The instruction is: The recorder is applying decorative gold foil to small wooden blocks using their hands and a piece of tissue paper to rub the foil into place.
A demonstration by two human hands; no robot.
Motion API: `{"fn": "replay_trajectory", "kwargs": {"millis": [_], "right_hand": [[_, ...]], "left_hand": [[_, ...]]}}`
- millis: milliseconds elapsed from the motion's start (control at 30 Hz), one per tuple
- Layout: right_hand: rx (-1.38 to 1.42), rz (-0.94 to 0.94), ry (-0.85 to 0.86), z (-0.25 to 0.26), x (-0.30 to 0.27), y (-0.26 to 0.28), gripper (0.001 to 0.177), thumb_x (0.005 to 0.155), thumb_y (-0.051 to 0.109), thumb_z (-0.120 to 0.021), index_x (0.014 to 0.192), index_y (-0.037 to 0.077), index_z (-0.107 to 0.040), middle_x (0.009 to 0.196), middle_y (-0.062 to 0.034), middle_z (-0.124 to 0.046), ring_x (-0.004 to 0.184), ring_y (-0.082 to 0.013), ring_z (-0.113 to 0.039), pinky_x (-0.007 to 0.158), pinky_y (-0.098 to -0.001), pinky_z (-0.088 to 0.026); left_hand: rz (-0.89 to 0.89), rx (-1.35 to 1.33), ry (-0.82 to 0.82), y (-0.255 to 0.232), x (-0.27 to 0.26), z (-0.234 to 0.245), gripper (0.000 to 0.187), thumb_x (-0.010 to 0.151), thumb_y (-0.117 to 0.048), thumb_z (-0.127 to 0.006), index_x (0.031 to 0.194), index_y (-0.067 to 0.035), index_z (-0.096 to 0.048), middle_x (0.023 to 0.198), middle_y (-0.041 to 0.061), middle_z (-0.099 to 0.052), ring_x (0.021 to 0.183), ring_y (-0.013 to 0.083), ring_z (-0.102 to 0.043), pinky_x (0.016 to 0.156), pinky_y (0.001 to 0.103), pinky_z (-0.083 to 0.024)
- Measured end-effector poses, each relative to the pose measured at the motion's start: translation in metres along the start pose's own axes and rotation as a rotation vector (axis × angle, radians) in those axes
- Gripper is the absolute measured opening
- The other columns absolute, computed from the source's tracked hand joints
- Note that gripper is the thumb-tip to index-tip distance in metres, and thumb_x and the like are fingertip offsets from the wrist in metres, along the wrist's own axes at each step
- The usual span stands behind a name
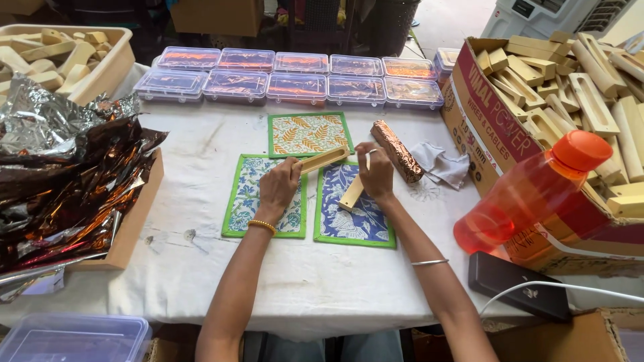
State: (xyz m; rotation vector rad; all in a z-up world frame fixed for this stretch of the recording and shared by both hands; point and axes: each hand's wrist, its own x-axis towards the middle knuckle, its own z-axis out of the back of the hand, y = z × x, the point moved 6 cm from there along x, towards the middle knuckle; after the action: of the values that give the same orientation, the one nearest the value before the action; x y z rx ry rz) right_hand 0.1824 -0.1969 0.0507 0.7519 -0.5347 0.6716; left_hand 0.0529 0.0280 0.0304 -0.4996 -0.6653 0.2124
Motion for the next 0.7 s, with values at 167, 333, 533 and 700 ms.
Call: {"fn": "replay_trajectory", "kwargs": {"millis": [167, 333, 533, 700], "right_hand": [[-0.137, 0.209, 0.651, -0.013, -0.022, 0.042, 0.042, 0.088, 0.059, -0.068, 0.101, 0.019, -0.073, 0.117, -0.0047, -0.072, 0.116, -0.021, -0.064, 0.108, -0.0483, -0.042], [-0.032, 0.247, 0.817, 0.008, -0.028, 0.075, 0.081, 0.061, 0.074, -0.08, 0.12, 0.021, -0.066, 0.141, -0.0142, -0.057, 0.14, -0.0338, -0.039, 0.118, -0.0566, -0.023], [-0.442, -0.064, 0.824, 0.019, -0.018, 0.046, 0.066, 0.076, 0.052, -0.084, 0.132, 0.026, -0.062, 0.153, -0.017, -0.039, 0.142, -0.0367, -0.03, 0.115, -0.0588, -0.025], [-0.382, -0.029, 0.477, 0.035, -0.001, -0.011, 0.052, 0.085, 0.042, -0.079, 0.13, 0.022, -0.063, 0.144, -0.0087, -0.057, 0.135, -0.0251, -0.049, 0.114, -0.0515, -0.042]], "left_hand": [[0.007, 0.054, 0.088, -0.019, 0.0, 0.014, 0.046, 0.09, -0.048, -0.071, 0.111, -0.008, -0.067, 0.087, 0.009, -0.075, 0.069, 0.0264, -0.073, 0.059, 0.042, -0.058], [-0.109, 0.146, 0.043, -0.007, -0.002, 0.002, 0.045, 0.085, -0.043, -0.078, 0.112, -0.009, -0.067, 0.095, 0.01, -0.075, 0.077, 0.0289, -0.074, 0.065, 0.042, -0.059], [-0.095, 0.17, 0.081, -0.006, 0.0, -0.001, 0.046, 0.085, -0.04, -0.08, 0.113, -0.005, -0.067, 0.086, 0.013, -0.076, 0.071, 0.0282, -0.075, 0.06, 0.041, -0.06], [-0.036, 0.173, 0.173, 0.003, 0.0, -0.011, 0.044, 0.087, -0.042, -0.079, 0.107, -0.005, -0.066, 0.077, 0.012, -0.075, 0.062, 0.0228, -0.074, 0.055, 0.036, -0.06]]}}
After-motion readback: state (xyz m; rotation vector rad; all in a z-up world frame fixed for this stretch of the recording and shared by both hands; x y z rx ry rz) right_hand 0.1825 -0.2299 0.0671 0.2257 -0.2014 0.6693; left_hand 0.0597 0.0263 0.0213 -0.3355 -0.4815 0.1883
